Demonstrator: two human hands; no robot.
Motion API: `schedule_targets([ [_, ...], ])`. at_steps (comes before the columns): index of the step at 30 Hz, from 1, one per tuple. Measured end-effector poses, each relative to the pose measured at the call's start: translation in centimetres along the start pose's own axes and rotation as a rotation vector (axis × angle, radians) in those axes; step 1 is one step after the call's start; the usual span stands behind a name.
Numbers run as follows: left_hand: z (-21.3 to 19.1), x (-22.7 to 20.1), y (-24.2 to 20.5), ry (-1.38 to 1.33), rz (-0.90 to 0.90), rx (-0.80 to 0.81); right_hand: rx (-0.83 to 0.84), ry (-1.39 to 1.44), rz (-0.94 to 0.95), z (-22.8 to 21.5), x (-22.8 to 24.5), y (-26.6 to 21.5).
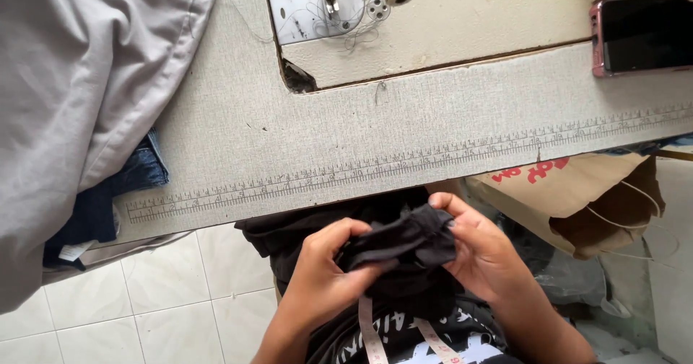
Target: Trimming loose threads, inspecting seams, and measuring a black garment at a sewing workstation.
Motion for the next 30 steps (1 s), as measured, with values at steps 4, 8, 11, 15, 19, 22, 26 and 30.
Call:
schedule_targets([
  [4, -0.2, 0.3, 0.1, -0.109, 0.066, -0.055, 0.036, -0.115, 0.03, -0.4, -0.2, -0.2],
  [8, 1.2, 0.9, 0.5, -0.499, -0.165, 0.111, 0.23, -0.386, 0.023, 1.4, -0.7, -0.5],
  [11, 1.4, 0.3, 0.9, -0.609, -0.231, 0.154, 0.283, -0.416, 0.068, 1.9, -1.0, -0.5],
  [15, 0.6, -1.7, 1.1, -0.357, -0.105, 0.086, 0.368, -0.446, 0.108, 0.6, -1.8, -0.6],
  [19, 0.4, -1.5, 2.1, 0.043, 0.204, -0.125, 0.388, -0.699, -0.062, 1.2, -0.9, -1.1],
  [22, 1.1, -0.9, 2.7, 0.332, 0.259, -0.176, 0.644, -0.821, -0.282, 4.3, 0.8, -1.4],
  [26, 0.2, -2.4, 2.1, 0.494, 0.101, -0.175, 0.729, -0.794, -0.35, 4.8, 0.7, -1.9],
  [30, -2.9, -3.9, -0.5, 0.613, 0.003, -0.141, 0.491, -0.771, -0.412, 3.5, -0.2, -2.5],
])
Point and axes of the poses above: each hand's wrist, its own y-axis towards the middle knuckle, its own z-axis out of the palm, x = y × z, the point moved 2 cm from there along y, towards the middle knuckle, and after that the axes turned 13 degrees about -z, right-handed, at the moved point
